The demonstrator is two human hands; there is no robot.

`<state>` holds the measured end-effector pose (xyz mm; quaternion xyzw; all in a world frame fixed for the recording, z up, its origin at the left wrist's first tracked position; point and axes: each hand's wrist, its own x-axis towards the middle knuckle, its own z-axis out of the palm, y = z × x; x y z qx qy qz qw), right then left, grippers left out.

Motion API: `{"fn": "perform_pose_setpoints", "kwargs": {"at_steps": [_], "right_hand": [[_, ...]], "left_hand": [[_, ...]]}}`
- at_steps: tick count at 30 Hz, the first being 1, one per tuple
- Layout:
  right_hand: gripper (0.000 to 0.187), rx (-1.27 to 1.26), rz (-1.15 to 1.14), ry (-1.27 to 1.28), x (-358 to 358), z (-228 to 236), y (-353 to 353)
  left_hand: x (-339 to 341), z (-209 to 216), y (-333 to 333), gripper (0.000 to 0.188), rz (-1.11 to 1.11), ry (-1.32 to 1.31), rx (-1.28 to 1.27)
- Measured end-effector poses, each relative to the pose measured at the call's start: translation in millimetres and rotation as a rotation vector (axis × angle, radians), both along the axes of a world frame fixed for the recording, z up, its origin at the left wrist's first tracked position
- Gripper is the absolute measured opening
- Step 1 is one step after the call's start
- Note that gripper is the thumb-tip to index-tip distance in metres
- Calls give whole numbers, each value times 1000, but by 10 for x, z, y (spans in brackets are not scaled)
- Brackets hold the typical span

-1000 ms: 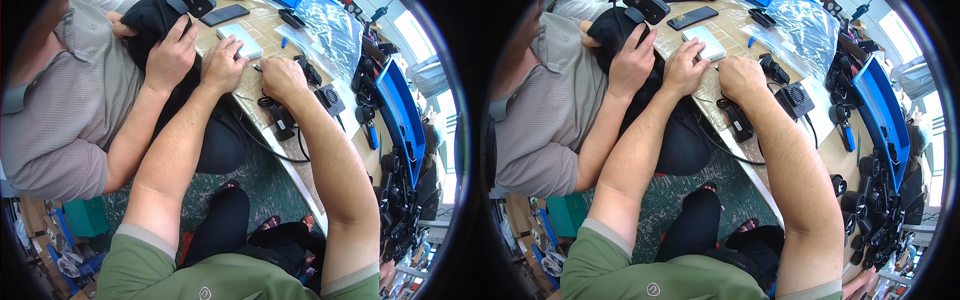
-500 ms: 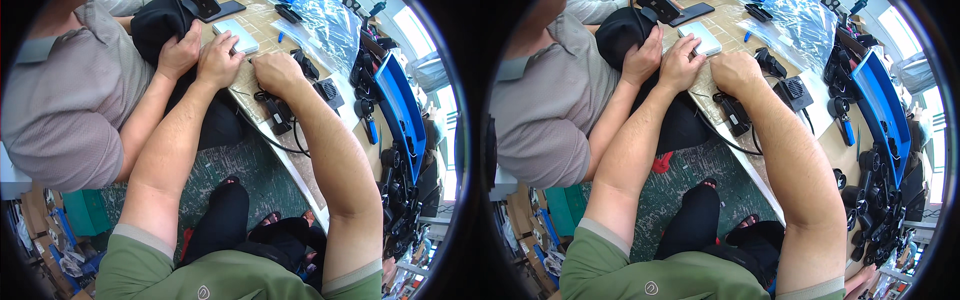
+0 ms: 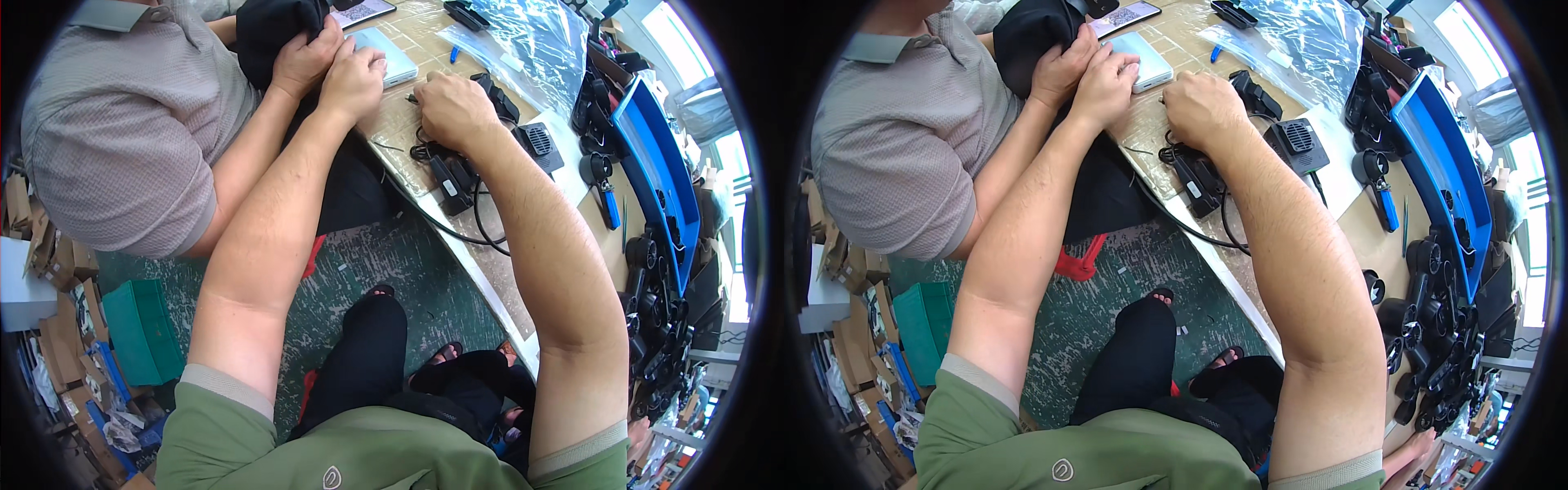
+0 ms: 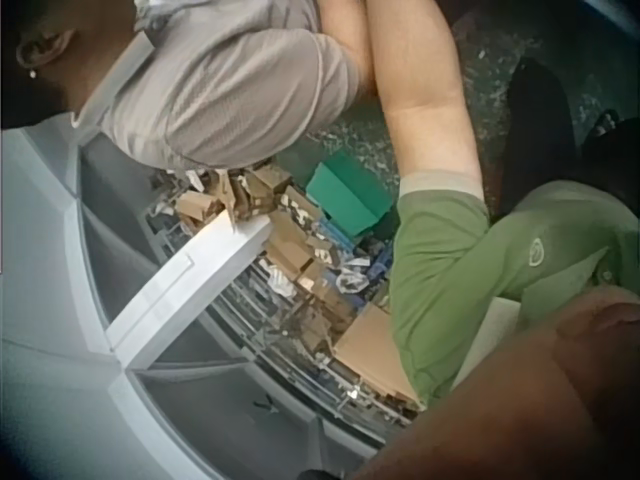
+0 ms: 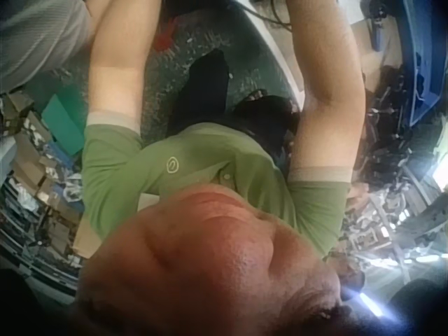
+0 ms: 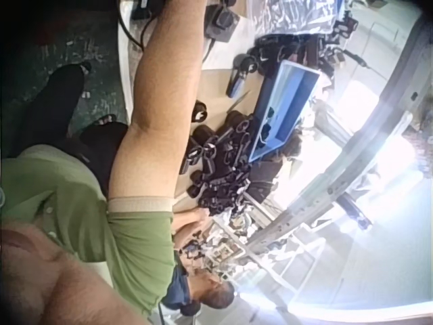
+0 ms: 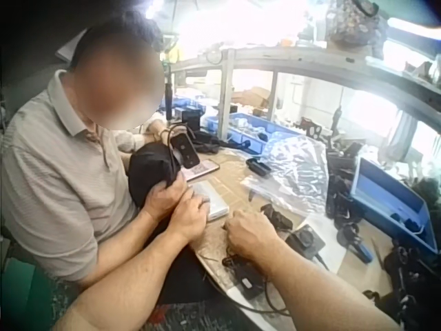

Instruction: Assembling and inspecting handheld electronic components at a factory workbench.

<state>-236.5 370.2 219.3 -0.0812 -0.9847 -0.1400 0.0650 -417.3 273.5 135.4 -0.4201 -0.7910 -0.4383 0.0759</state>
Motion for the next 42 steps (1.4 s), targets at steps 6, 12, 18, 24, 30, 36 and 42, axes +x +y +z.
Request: {"fn": "perform_pose_setpoints", "kwargs": {"at_steps": [6, 12, 18, 24, 30, 36, 42], "right_hand": [[23, -118, -129, -32, -3, -17, -80], [23, -213, -171, -5, 25, -13, -85], [24, -411, -206, 17, 79, 59, -29], [25, -408, -284, 80, 118, 55, -31], [27, -523, -375, 119, 73, 80, -78], [28, -499, -384, 138, 62, 62, -98], [28, -497, -396, 159, 35, 5, -101]], "left_hand": [[-100, 177, 292, 55, 122, -30, -149], [-84, 217, 332, 51, 170, -33, -195], [-77, 169, 289, 45, 124, -77, -144], [-139, 125, 307, 42, 134, -34, -137], [-136, 132, 323, 42, 128, -32, -128], [-133, 136, 315, 42, 142, -12, -141], [-134, 130, 323, 42, 146, 8, -159]]}}
